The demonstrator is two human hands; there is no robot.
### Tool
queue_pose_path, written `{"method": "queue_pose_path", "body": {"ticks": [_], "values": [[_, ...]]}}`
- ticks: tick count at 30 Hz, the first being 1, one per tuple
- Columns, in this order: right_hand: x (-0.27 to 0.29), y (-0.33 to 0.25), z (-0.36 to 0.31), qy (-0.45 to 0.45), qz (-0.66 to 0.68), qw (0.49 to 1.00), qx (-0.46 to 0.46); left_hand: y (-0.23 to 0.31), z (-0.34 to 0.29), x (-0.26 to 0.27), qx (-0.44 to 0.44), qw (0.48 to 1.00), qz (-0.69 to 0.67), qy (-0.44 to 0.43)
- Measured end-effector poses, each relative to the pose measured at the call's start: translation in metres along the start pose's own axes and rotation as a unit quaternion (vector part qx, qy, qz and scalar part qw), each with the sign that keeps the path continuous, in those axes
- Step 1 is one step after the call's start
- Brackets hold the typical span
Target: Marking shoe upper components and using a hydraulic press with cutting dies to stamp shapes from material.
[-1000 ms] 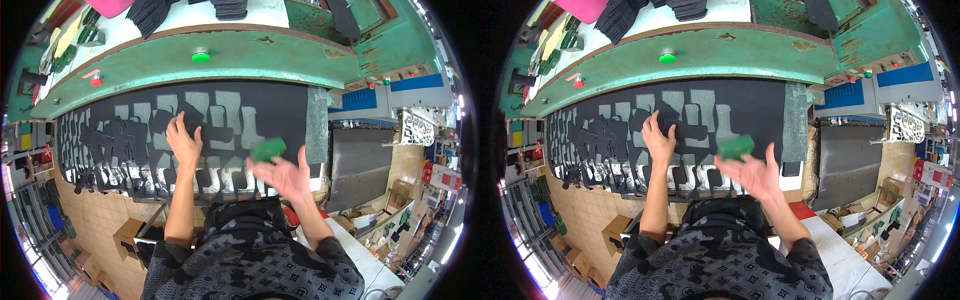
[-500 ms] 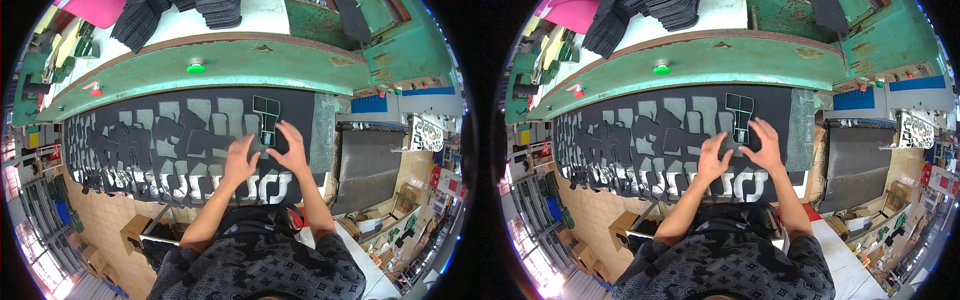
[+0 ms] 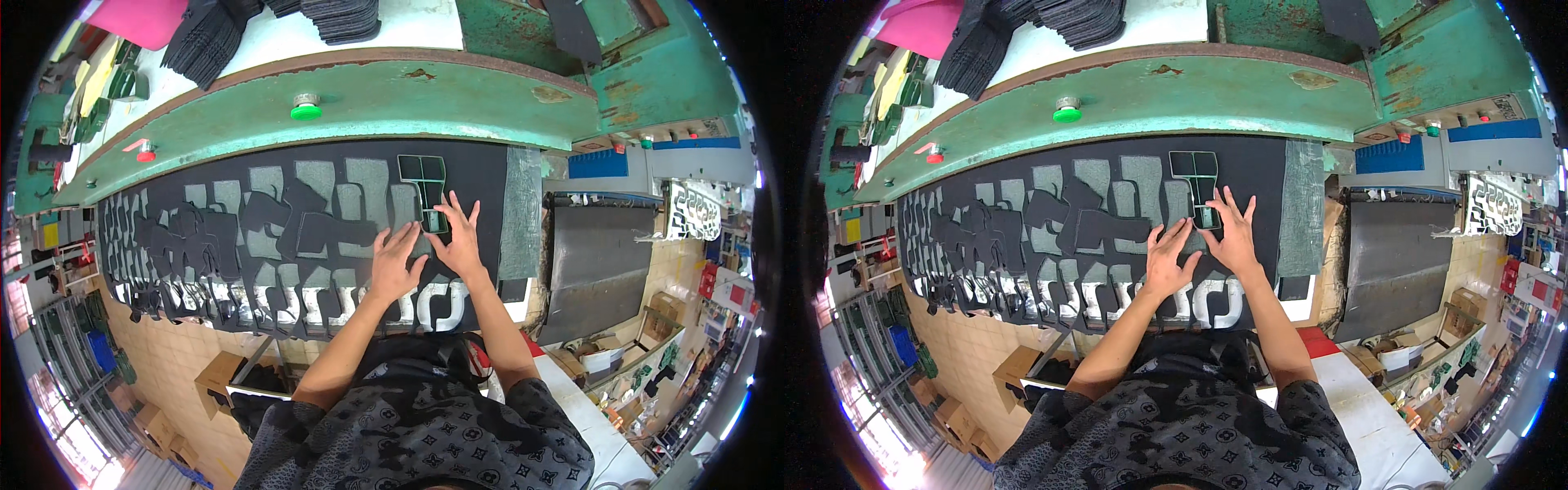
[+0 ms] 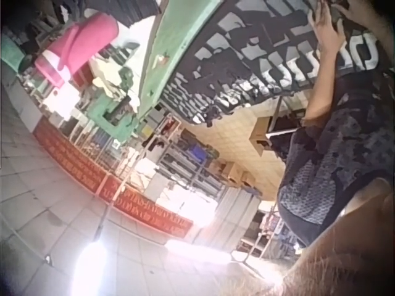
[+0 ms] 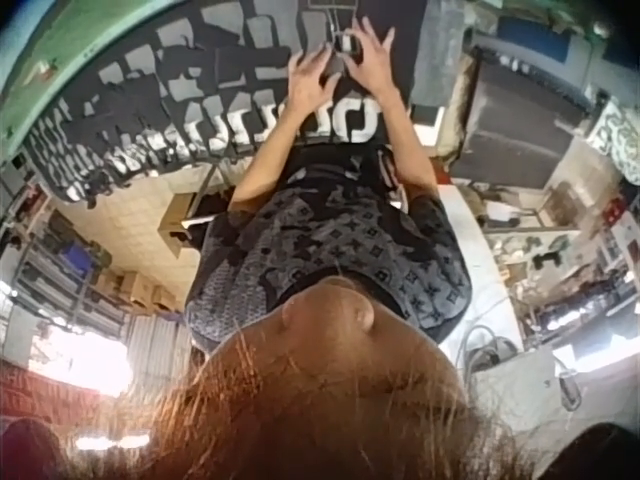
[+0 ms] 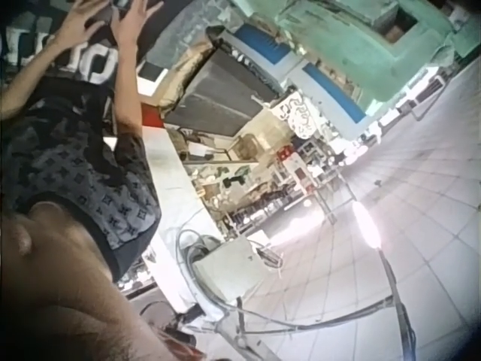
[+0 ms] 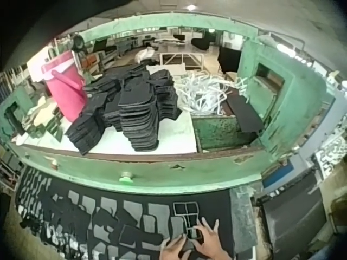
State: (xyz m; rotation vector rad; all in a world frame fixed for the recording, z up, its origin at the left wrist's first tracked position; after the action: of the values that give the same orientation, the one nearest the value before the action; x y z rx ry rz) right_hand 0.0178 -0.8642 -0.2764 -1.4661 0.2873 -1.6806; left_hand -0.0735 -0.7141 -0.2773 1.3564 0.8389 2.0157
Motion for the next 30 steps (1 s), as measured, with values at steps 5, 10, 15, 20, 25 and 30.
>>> {"method": "queue_pose_path", "body": {"ticks": [5,10,15,20,25,30], "values": [[-0.002,0.002,-0.003,0.004,-0.002,1.0,0.012,-0.005,-0.004,-0.002,0.005,0.999,-0.016,0.027],[-0.005,-0.001,-0.004,0.018,-0.021,0.999,0.02,-0.007,-0.004,-0.001,-0.005,1.0,-0.009,0.013],[0.004,-0.002,0.002,0.025,-0.022,0.999,0.018,0.002,0.008,0.003,-0.013,1.0,-0.025,0.009],[0.037,-0.039,-0.035,0.103,0.027,0.994,0.017,0.001,0.034,0.053,0.068,0.986,-0.103,0.111],[0.036,-0.065,-0.108,-0.155,0.093,0.983,0.027,0.005,0.097,0.146,0.112,0.932,-0.182,0.291],[0.042,-0.073,-0.116,-0.204,0.021,0.974,0.099,0.046,0.134,0.183,0.123,0.915,-0.175,0.341]]}}
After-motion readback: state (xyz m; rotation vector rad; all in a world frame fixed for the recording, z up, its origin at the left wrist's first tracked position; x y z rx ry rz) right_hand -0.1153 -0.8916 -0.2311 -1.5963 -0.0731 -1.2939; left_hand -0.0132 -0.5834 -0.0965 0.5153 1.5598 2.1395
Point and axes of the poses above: each hand's wrist, its own z-axis towards the middle knuckle, its own x-axis out of the back of the hand, y = z × x, the point moved 5 cm from there along z, towards the middle knuckle, and after that the axes turned 11 degrees about y, right-handed, at the moved point
